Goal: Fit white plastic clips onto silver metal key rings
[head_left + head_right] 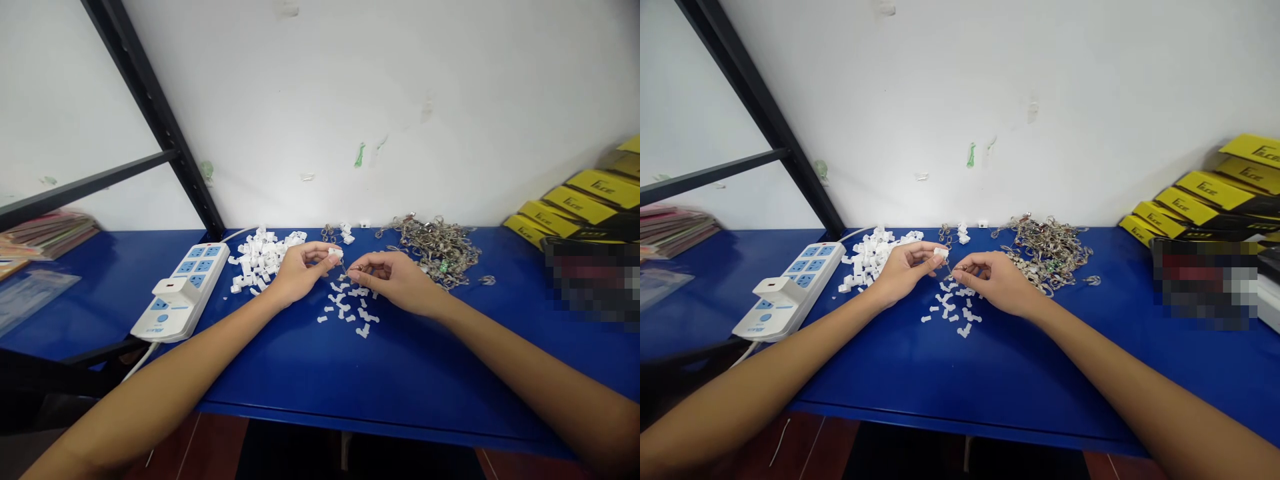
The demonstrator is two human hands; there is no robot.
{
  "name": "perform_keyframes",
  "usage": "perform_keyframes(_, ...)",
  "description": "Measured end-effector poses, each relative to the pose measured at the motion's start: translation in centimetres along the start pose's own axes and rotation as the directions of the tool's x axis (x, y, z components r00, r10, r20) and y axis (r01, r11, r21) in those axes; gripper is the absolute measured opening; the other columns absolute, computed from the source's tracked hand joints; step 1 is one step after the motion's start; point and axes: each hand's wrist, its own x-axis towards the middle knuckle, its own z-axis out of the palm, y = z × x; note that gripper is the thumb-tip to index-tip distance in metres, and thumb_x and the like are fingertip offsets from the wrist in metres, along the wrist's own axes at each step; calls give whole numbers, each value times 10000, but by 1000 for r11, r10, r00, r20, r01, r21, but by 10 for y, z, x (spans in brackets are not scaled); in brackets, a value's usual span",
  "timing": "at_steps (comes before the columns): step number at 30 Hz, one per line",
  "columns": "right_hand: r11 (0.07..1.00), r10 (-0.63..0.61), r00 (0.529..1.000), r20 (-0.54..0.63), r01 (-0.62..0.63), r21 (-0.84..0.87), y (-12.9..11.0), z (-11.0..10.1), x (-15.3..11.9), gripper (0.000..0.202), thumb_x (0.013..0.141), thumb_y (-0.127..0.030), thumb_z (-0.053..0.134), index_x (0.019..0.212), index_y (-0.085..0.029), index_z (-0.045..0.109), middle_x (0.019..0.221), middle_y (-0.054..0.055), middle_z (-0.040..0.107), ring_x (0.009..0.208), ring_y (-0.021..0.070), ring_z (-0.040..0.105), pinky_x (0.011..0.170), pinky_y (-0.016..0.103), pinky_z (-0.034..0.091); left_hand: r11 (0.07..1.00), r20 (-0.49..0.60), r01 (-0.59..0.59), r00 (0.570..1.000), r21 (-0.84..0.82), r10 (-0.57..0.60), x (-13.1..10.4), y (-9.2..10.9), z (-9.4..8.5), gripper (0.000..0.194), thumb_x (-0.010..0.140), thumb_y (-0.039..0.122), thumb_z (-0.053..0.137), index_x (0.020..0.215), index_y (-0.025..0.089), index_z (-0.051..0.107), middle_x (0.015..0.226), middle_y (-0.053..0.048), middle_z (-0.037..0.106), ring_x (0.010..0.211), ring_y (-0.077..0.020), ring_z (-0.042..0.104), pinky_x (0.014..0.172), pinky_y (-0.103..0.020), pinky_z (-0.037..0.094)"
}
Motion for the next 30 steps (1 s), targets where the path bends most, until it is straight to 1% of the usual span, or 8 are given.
perform_keyframes(7,998,45,998,-36,-43,51,-3,-3,0,428,903,-631,662,917,-209,733,837,61,734,699,170,623,644,327,499,1000,-28,23,999,-16,-23,-1,2,1,408,865,470,782,1134,164,768,990,-116,781,903,-214,718,704,-305,599)
perform_keyframes(9,995,75,997,-33,-73,72,-5,-4,0,456,916,-649,635,875,-202,718,827,64,729,666,156,609,620,317,494,1000,-26,16,1000,-15,-16,0,1,0,408,862,464,788,1137,164,766,986,-116,780,909,-217,721,705,-308,605)
perform_keyframes(14,974,147,988,-47,-137,181,-4,-5,1,503,874,-697,657,784,-203,680,746,39,671,582,129,552,541,293,445,999,20,-42,999,-7,42,1,-2,-1,382,872,419,789,1167,180,751,1035,-110,781,938,-220,728,739,-327,616)
perform_keyframes(18,937,221,973,-72,-191,291,1,-5,2,509,871,-700,663,761,-203,647,730,25,629,562,113,522,504,271,389,996,48,-63,997,59,60,0,-3,-2,358,889,423,766,1163,193,750,1023,-98,784,891,-211,731,752,-341,612)
perform_keyframes(22,923,269,960,-72,-236,303,2,-5,3,509,866,-700,668,749,-206,621,708,20,612,543,113,504,458,261,314,995,66,-62,996,75,57,-1,-1,-2,356,895,430,758,1166,199,755,1022,-95,789,900,-218,736,763,-346,613)
perform_keyframes(24,937,261,962,-72,-235,259,1,-5,2,519,868,-711,655,745,-208,616,704,22,613,533,115,496,449,265,301,998,65,-51,997,45,48,-1,0,-1,363,893,424,761,1173,193,755,1032,-99,791,930,-225,738,761,-338,613)
perform_keyframes(27,977,169,980,-105,-152,151,-1,-4,2,521,891,-723,610,799,-211,647,746,41,640,591,144,540,488,286,373,999,47,-34,998,39,32,-1,0,-1,370,887,419,770,1173,184,761,1028,-101,797,916,-225,738,752,-332,607)
perform_keyframes(30,1000,11,984,-175,-13,-11,0,1,1,486,906,-681,620,1068,-230,698,914,79,693,763,206,619,600,330,471,997,58,-38,998,73,34,-2,1,1,369,894,442,760,1162,189,779,1053,-102,801,903,-227,738,755,-337,594)
